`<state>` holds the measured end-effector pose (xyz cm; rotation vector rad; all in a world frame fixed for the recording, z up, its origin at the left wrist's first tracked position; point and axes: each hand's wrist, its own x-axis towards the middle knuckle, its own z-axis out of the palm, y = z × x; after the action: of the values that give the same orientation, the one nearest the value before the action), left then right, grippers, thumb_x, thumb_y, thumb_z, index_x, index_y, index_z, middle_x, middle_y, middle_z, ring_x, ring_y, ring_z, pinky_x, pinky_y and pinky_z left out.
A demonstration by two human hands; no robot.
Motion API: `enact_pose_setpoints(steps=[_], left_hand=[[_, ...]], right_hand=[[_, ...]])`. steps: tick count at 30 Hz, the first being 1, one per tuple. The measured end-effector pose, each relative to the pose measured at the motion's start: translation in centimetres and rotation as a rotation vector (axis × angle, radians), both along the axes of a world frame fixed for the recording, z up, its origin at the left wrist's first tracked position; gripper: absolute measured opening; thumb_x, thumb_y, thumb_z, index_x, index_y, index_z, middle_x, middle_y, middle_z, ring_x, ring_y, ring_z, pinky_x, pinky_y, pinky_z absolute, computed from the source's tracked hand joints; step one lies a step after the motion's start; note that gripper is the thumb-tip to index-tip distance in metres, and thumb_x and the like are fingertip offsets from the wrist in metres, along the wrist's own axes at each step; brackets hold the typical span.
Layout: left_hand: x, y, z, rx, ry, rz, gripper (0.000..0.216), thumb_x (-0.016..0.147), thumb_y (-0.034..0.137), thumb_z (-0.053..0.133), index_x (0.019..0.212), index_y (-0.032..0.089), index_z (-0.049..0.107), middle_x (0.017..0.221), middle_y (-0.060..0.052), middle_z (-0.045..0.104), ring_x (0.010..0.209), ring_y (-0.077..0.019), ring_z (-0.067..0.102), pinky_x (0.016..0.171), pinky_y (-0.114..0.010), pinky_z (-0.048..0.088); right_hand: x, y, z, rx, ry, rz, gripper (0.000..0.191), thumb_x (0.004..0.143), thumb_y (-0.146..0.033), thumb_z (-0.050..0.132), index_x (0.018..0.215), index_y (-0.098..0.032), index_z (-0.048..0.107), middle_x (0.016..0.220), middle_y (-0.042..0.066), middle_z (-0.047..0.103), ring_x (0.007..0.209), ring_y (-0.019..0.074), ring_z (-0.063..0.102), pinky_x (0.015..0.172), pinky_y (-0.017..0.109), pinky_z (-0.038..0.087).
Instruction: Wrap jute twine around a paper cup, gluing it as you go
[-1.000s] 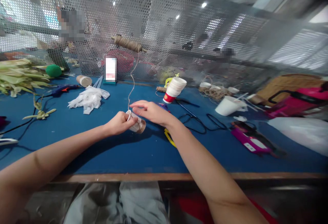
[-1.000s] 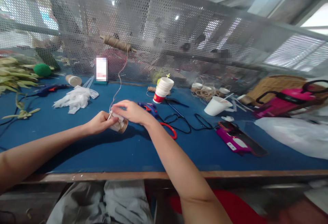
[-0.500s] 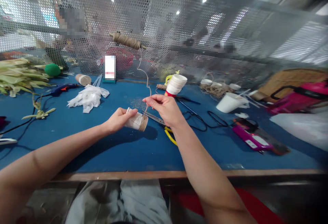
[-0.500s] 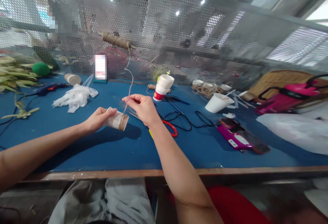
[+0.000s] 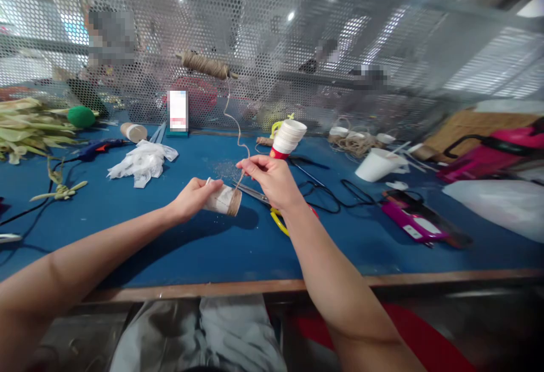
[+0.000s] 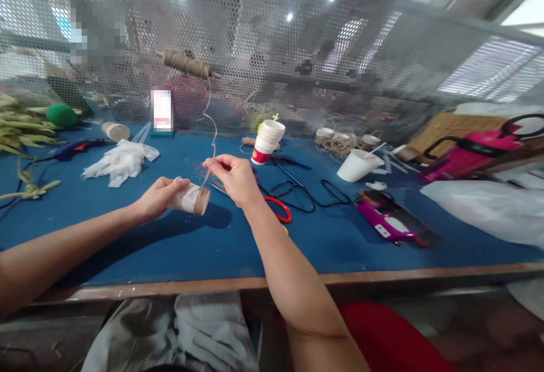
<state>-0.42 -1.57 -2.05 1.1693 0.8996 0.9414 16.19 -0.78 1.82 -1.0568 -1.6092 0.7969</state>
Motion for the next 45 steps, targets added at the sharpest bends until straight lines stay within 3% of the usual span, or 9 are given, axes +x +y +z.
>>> enact_pose_setpoints(steps=[12, 33, 45], left_hand=[[0.0, -0.4, 0.5, 0.018, 0.047, 0.005, 0.028, 0.064, 0.037, 0.059, 0.057, 0.010, 0.063, 0.051, -0.001, 0.059, 0.046, -0.0084, 0.048, 0.050, -0.020, 0.036], [-0.6, -0.5, -0.5, 0.237, 0.123, -0.051, 0.043, 0.066, 0.051, 0.054, 0.056, 0.009, 0.059, 0.047, 0.000, 0.051, 0.045, -0.0081, 0.042, 0.048, -0.021, 0.037], [-0.7, -1.0, -0.4, 0.403, 0.166, 0.002, 0.042, 0.072, 0.046, 0.049, 0.055, 0.010, 0.057, 0.048, 0.000, 0.048, 0.046, -0.0084, 0.040, 0.046, -0.020, 0.034]], right_hand=[[-0.1, 0.4, -0.4, -0.023, -0.063, -0.022, 0.018, 0.069, -0.032, 0.059, 0.069, -0.014, 0.063, 0.062, 0.001, 0.059, 0.058, 0.0106, 0.050, 0.061, 0.027, 0.040], [-0.6, 0.2, -0.8, -0.090, -0.171, 0.020, 0.022, 0.071, -0.034, 0.056, 0.070, -0.013, 0.063, 0.058, 0.000, 0.057, 0.054, 0.0091, 0.046, 0.055, 0.024, 0.036], [-0.6, 0.3, -1.2, -0.124, -0.214, 0.081, 0.026, 0.072, -0.037, 0.055, 0.070, -0.013, 0.064, 0.060, 0.001, 0.058, 0.055, 0.0099, 0.047, 0.054, 0.024, 0.035]])
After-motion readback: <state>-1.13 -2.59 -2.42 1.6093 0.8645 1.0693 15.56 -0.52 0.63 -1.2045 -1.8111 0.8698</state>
